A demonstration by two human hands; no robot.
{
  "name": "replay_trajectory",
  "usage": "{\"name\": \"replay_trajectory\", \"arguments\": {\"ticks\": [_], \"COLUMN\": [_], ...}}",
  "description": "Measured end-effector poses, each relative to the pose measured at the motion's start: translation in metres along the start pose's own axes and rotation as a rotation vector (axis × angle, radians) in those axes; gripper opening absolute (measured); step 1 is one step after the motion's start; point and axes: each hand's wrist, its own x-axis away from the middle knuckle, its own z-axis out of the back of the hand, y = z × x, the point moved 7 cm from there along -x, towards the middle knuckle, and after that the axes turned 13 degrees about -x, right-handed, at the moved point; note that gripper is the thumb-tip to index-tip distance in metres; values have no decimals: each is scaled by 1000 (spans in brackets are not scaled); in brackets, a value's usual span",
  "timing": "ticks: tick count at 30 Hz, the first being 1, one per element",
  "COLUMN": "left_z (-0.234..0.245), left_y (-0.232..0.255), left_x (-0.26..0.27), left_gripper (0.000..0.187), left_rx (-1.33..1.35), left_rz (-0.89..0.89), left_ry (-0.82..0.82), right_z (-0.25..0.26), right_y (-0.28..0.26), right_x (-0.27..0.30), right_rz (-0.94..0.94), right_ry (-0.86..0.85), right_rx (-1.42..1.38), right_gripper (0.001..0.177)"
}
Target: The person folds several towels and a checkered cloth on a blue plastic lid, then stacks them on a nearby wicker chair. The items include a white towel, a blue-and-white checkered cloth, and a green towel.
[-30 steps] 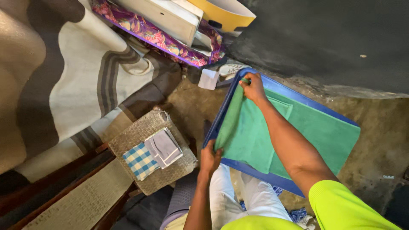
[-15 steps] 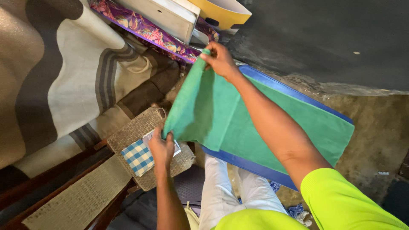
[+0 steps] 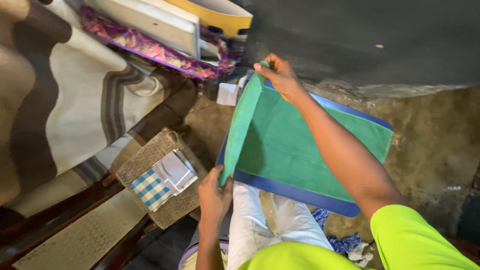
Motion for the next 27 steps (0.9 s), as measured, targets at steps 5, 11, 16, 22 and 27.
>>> {"name": "replay_trajectory", "arguments": {"ticks": [5, 11, 16, 22, 27], "left_z": [-60, -187, -290, -296, -231], "left_y": [50, 88, 76, 24, -21], "left_x": [41, 84, 107, 97, 43], "left_gripper": [36, 44, 55, 47, 60], "left_rx": [56, 48, 17, -82, -302], "left_rz": [-202, -269, -313, -154, 38], "left_ry": [-77, -318, -441, -126, 209], "right_z": [80, 234, 337, 315, 204], "right_y": [-2, 53, 117, 131, 123], "right_x": [66, 143, 198, 244, 280], "right_rz": [129, 233, 37, 153, 181], "right_ry": [208, 418, 670, 662, 542], "right_rx": [152, 136, 533, 908, 1326], "right_gripper": [19, 27, 32, 48, 69]}}
